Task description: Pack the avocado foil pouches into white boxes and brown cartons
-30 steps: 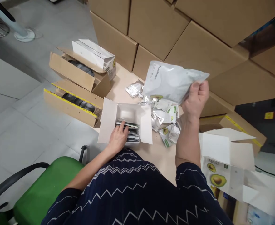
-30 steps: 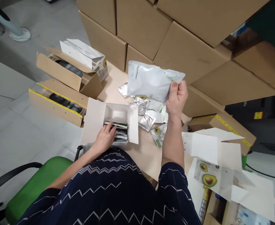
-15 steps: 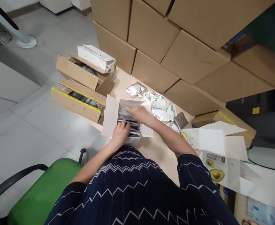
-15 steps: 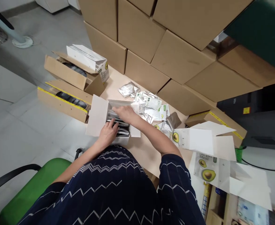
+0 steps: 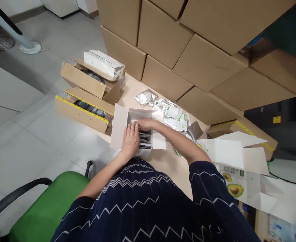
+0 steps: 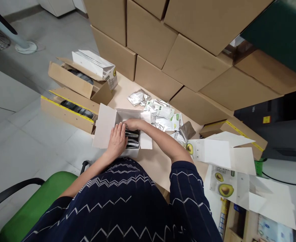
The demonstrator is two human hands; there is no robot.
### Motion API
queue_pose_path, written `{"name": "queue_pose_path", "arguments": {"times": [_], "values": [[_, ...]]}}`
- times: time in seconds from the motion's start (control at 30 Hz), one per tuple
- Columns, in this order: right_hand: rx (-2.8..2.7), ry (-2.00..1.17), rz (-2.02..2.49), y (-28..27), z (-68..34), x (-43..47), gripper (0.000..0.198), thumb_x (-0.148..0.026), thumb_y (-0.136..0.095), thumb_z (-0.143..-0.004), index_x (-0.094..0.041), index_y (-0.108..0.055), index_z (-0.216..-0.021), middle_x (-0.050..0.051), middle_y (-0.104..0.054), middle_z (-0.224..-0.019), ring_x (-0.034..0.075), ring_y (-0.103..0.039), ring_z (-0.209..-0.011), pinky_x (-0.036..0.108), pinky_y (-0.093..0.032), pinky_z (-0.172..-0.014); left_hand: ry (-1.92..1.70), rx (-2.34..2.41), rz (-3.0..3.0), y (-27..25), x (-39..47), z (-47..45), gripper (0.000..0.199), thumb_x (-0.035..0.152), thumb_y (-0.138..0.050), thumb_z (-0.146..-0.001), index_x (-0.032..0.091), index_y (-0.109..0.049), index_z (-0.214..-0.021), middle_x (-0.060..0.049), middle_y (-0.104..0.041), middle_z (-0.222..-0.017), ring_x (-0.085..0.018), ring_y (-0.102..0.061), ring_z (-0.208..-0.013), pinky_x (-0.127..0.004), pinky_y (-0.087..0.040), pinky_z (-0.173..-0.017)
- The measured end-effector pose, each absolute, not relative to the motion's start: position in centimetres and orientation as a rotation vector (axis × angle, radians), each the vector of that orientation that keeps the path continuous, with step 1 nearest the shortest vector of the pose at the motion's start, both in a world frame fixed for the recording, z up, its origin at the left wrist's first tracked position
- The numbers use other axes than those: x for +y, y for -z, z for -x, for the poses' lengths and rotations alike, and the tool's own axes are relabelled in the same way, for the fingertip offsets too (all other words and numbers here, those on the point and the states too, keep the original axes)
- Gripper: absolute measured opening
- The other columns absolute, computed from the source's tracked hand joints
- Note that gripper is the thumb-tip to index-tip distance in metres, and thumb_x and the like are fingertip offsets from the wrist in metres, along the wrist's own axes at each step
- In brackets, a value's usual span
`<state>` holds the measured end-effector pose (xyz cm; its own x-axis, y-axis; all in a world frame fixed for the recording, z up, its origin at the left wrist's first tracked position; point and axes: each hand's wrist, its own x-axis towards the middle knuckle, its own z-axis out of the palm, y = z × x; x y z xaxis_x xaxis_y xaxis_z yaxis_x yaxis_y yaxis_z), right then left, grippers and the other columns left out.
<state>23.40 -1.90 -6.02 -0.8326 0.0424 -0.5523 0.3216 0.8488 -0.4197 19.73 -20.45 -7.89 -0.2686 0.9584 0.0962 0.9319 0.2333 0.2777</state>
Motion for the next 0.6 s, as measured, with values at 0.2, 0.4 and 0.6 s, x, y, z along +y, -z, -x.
{"name": "queue_pose_path", "arguments": {"times": [0.2,0.4,0.6], "values": [[2.385,0.647,-0.251,6.2,-23.8,-1.5,0.034,-0.019,-0.045,-0.097,-0.016,-0.06,-0.127,0.014,-0.07,-0.121,0.022,-0.069,-0.099,0.023,-0.047,-0.072,-0.355,2.35,-1.848,8.5,-20.1,-19.8,0.055,0.022,-0.038,-0.096,0.001,-0.041,-0.147,-0.023,-0.043,-0.152,-0.038,-0.039,-0.142,-0.056,-0.031,-0.117],[2.36,0.629,-0.226,5.2,-24.5,-1.5,0.034,-0.019,-0.044,-0.097,-0.014,-0.061,-0.125,0.016,-0.071,-0.118,0.024,-0.069,-0.098,0.025,-0.048,-0.076,-0.303,2.337,-1.869,8.1,-19.8,-19.8,0.052,0.027,-0.04,-0.098,0.002,-0.048,-0.143,-0.021,-0.05,-0.147,-0.039,-0.044,-0.137,-0.053,-0.035,-0.113],[2.351,0.661,-0.242,4.6,-24.6,-2.0,0.034,-0.018,-0.043,-0.097,-0.01,-0.062,-0.124,0.019,-0.07,-0.119,0.024,-0.068,-0.1,0.027,-0.048,-0.079,-0.301,2.32,-1.875,7.8,-19.5,-19.6,0.054,0.027,-0.04,-0.098,0.002,-0.042,-0.146,-0.022,-0.04,-0.155,-0.035,-0.046,-0.136,-0.049,-0.036,-0.113]]}}
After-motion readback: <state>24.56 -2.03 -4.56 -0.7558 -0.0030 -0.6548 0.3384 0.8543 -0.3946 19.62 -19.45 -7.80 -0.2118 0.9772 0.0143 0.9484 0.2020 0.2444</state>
